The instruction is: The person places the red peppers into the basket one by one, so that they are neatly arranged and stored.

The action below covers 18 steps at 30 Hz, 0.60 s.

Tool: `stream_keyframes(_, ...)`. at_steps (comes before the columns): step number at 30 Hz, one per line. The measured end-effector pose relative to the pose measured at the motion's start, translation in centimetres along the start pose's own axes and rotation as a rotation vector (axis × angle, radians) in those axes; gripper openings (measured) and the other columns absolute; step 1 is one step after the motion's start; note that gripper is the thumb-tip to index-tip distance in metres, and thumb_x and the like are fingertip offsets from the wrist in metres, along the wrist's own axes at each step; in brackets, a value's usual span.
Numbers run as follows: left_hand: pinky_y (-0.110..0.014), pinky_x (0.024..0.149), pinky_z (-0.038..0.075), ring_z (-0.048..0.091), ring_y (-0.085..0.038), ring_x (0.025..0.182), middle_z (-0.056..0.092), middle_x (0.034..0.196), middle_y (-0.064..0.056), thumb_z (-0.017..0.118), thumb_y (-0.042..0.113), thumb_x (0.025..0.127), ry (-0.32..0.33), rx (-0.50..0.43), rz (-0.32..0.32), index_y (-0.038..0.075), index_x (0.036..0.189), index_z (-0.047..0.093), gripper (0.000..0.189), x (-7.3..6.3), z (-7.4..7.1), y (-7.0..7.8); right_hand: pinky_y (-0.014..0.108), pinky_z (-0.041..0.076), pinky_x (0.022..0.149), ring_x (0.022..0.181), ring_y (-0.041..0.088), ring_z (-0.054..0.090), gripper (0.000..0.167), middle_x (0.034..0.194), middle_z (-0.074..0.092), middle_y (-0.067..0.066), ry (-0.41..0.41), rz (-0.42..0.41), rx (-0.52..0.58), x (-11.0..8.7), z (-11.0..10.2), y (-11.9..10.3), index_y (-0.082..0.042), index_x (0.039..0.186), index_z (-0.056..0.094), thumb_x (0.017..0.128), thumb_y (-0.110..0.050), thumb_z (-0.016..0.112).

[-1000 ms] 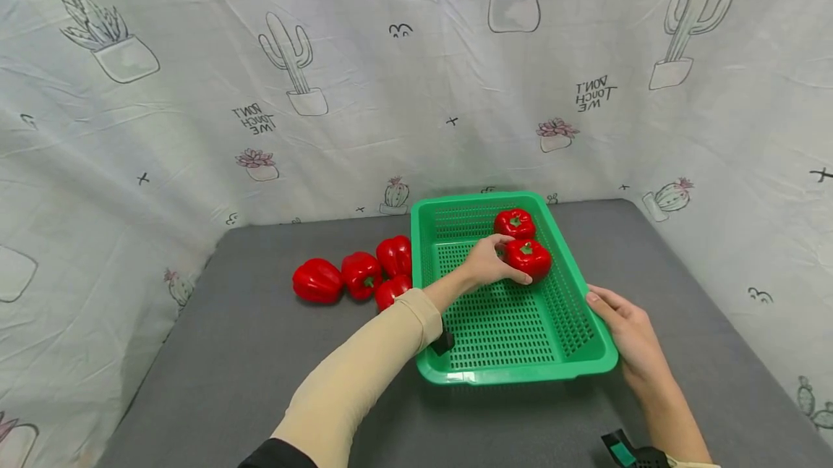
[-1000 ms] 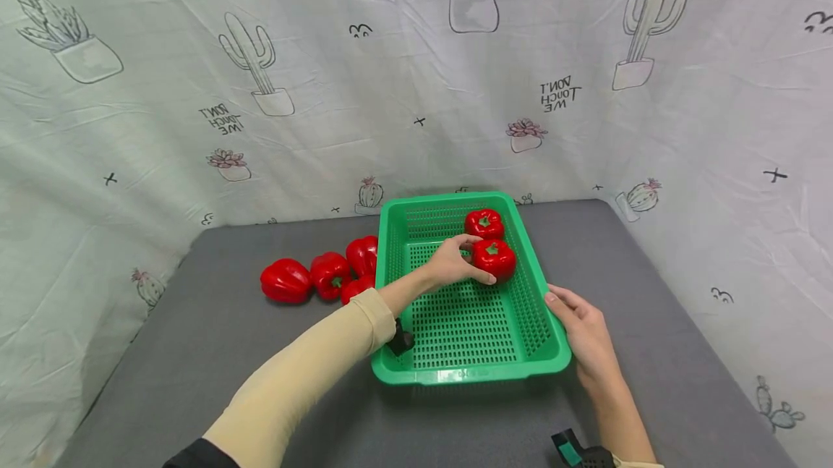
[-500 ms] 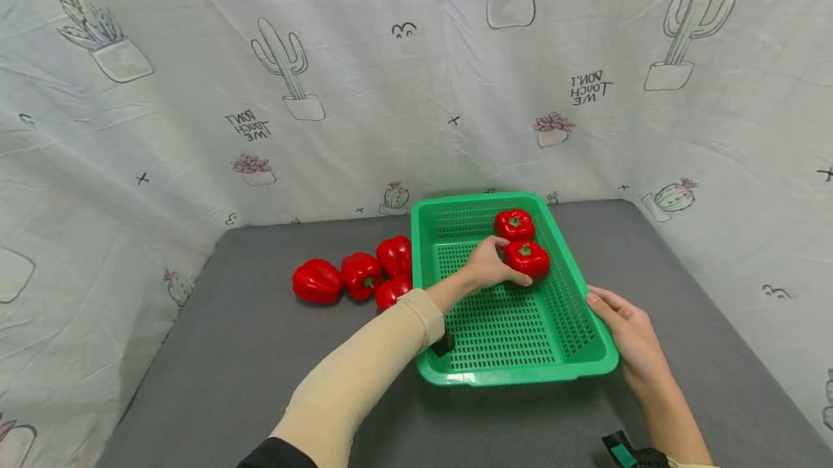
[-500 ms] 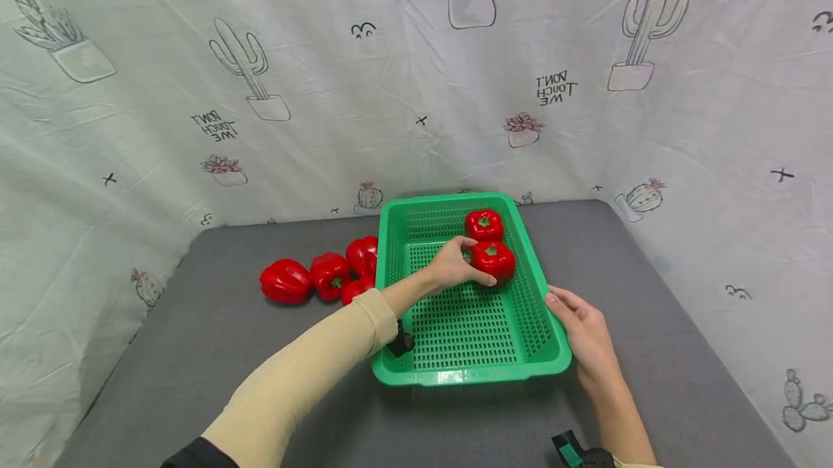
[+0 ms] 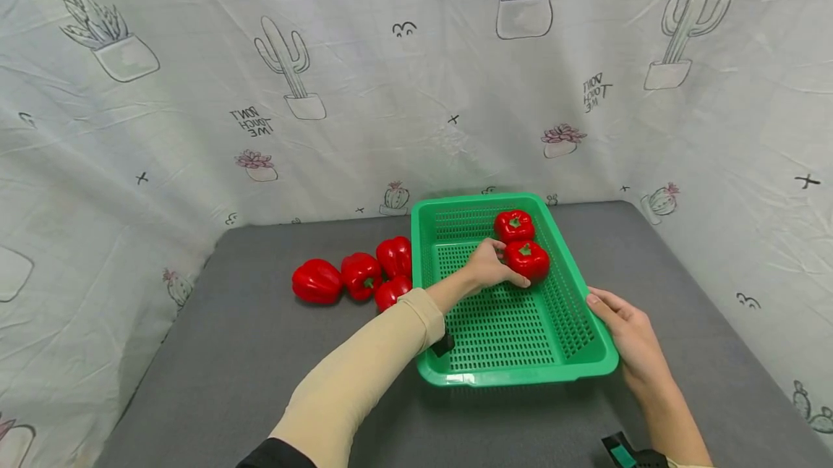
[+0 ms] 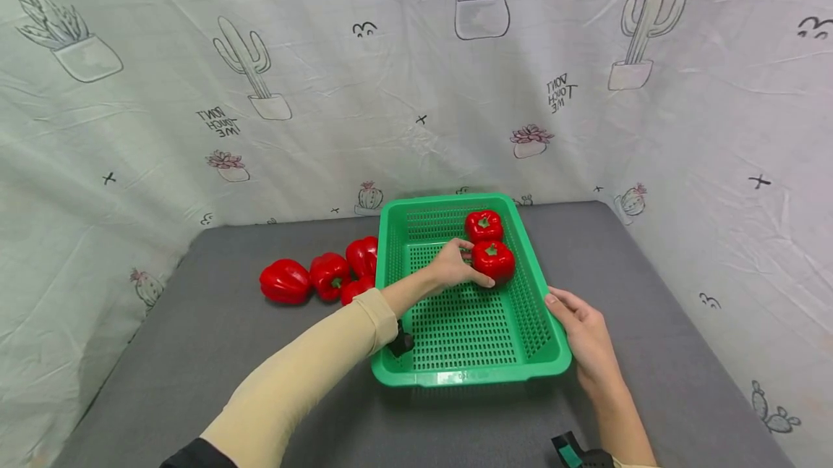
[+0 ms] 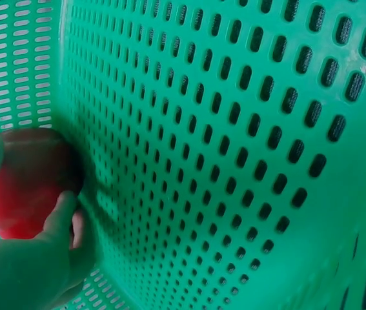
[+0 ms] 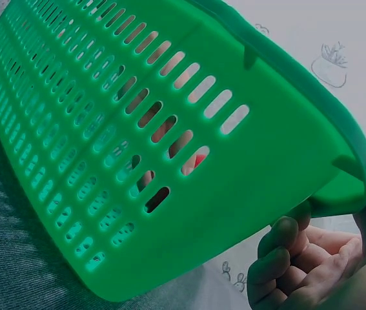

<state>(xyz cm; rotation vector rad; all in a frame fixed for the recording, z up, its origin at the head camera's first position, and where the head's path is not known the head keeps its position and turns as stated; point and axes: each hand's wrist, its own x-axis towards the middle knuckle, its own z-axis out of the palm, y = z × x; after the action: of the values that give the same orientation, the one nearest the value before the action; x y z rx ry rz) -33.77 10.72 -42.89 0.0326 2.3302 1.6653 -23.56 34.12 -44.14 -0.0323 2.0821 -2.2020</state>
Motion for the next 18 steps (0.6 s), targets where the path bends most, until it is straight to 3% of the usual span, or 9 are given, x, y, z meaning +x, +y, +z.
stream_keyframes(8, -0.035, 0.08, 0.05, 0.051, -0.019, 0.099, 0.053, 0.11, -0.005, 0.091, 0.011, 0.068, -0.022, 0.064, -0.068, 0.004, 0.13, 0.046, 0.077, -0.3, -0.3, 0.6, 0.033, 0.058, 0.063, 0.077, 0.018, 0.07, 0.032, 0.095, 0.072, 0.006, -0.008, 0.014, -0.002, 0.1, 0.1, -0.3, -0.011, 0.125, 0.064, 0.1, -0.029, 0.061)
stream_keyframes(14, -0.037, 0.087, 0.049, 0.053, -0.021, 0.103, 0.053, 0.118, -0.008, 0.093, 0.011, 0.066, -0.052, 0.118, -0.122, 0.003, 0.134, 0.044, 0.084, -0.6, -0.4, 1.4, 0.031, 0.057, 0.061, 0.073, 0.017, 0.07, 0.028, 0.092, 0.072, 0.004, 0.0, 0.025, -0.006, 0.0, -0.1, -0.4, -0.015, 0.123, 0.067, 0.099, -0.029, 0.061)
stream_keyframes(18, -0.041, 0.091, 0.048, 0.057, -0.025, 0.095, 0.051, 0.122, -0.013, 0.091, 0.01, 0.069, -0.087, 0.094, -0.173, 0.001, 0.139, 0.039, 0.088, -1.0, -0.7, 2.4, 0.031, 0.057, 0.06, 0.071, 0.017, 0.069, 0.026, 0.091, 0.072, 0.004, 0.005, 0.035, -0.011, 0.0, -0.3, -0.6, -0.017, 0.121, 0.068, 0.099, -0.029, 0.061)
